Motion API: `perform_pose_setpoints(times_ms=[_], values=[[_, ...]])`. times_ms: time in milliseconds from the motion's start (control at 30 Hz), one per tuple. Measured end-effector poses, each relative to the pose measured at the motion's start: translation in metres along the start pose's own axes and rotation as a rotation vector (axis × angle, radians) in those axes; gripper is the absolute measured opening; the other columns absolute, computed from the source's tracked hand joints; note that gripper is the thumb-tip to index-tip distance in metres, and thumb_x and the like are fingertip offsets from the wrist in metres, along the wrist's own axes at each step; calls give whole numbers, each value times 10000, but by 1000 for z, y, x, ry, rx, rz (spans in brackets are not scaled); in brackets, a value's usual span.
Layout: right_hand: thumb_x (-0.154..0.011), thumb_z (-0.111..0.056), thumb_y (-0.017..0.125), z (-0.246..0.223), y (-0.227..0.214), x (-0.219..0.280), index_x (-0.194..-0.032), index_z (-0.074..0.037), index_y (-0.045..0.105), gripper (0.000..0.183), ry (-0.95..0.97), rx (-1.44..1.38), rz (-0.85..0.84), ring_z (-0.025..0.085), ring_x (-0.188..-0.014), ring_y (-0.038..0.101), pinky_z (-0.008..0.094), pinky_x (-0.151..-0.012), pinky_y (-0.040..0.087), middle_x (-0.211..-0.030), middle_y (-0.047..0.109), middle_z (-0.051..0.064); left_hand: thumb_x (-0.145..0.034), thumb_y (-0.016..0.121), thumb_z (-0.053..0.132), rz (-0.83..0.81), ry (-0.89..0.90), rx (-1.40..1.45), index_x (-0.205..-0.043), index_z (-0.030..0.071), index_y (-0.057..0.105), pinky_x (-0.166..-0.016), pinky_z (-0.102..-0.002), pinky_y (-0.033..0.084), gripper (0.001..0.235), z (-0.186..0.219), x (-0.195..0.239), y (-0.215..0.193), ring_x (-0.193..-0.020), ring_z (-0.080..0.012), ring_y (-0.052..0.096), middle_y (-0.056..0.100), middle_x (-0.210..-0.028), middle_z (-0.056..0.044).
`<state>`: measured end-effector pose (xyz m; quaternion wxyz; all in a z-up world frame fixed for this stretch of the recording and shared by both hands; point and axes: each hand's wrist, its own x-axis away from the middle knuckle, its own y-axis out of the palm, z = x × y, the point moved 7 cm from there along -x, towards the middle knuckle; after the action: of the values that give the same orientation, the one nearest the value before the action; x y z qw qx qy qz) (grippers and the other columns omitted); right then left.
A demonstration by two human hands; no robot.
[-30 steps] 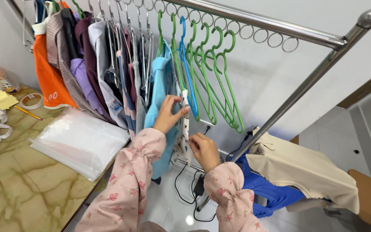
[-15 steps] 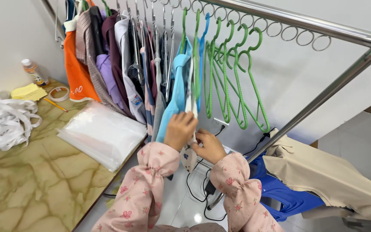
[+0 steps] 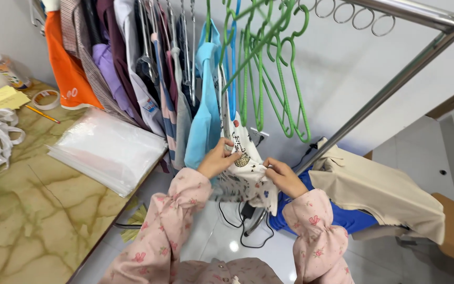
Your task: The person takes a patterned shirt, a light blue shirt, and a pair of jeans from a clothing rack. They fold each item by hand on a marble-patterned table and place them in a row with other folded clothes.
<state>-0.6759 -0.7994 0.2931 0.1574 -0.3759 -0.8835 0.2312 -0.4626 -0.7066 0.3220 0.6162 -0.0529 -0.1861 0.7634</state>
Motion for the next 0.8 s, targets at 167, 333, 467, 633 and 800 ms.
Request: perform_pose_setpoints(times_ms=[167, 333, 467, 633, 800], values=[[-862, -124, 585, 4, 8, 17, -999, -70, 685, 178, 13, 164, -16, 324, -749, 681, 446, -698, 541, -741, 716, 189, -939, 646, 282, -146, 32, -201, -1063, 38, 602, -766, -430, 518, 277, -66, -50, 70, -912, -319, 654, 667, -966, -170], [-860, -214, 627, 68, 33, 2, -986, -114, 703, 178, 82, 361, -105, 382, -838, 719, 489, -760, 546, -809, 759, 157, -885, 646, 357, -288, -60, -421, -1050, 70, 765, -849, -447, 569, 351, -149, -79, 123, -1043, -349, 721, 759, -1024, -165], [-828, -273, 612, 91, 40, 10, -872, -214, 694, 110, 255, 456, -275, 169, -608, 732, 300, -676, 564, -622, 727, -28, -859, 668, 490, -343, -102, -229, -1054, 90, 783, -919, -402, 545, 460, -181, -88, 133, -1080, -313, 699, 752, -1065, -155], [-826, -221, 631, 96, 14, 19, -892, -215, 726, 116, 332, 346, -196, 150, -553, 741, 265, -608, 579, -620, 733, 10, -855, 673, 721, -191, -167, 78, -1108, 93, 792, -951, -407, 520, 688, -154, -73, 118, -1138, -374, 667, 756, -1036, -186], [-721, -189, 831, 20, -16, 51, -1267, -207, 624, 584, -55, 294, -50, 437, -1206, 576, 524, -1081, 427, -1178, 589, 180, -939, 693, 576, -154, -20, 362, -1084, 143, 802, -924, -355, 512, 469, -74, -27, 118, -1030, -216, 675, 756, -1027, -94]])
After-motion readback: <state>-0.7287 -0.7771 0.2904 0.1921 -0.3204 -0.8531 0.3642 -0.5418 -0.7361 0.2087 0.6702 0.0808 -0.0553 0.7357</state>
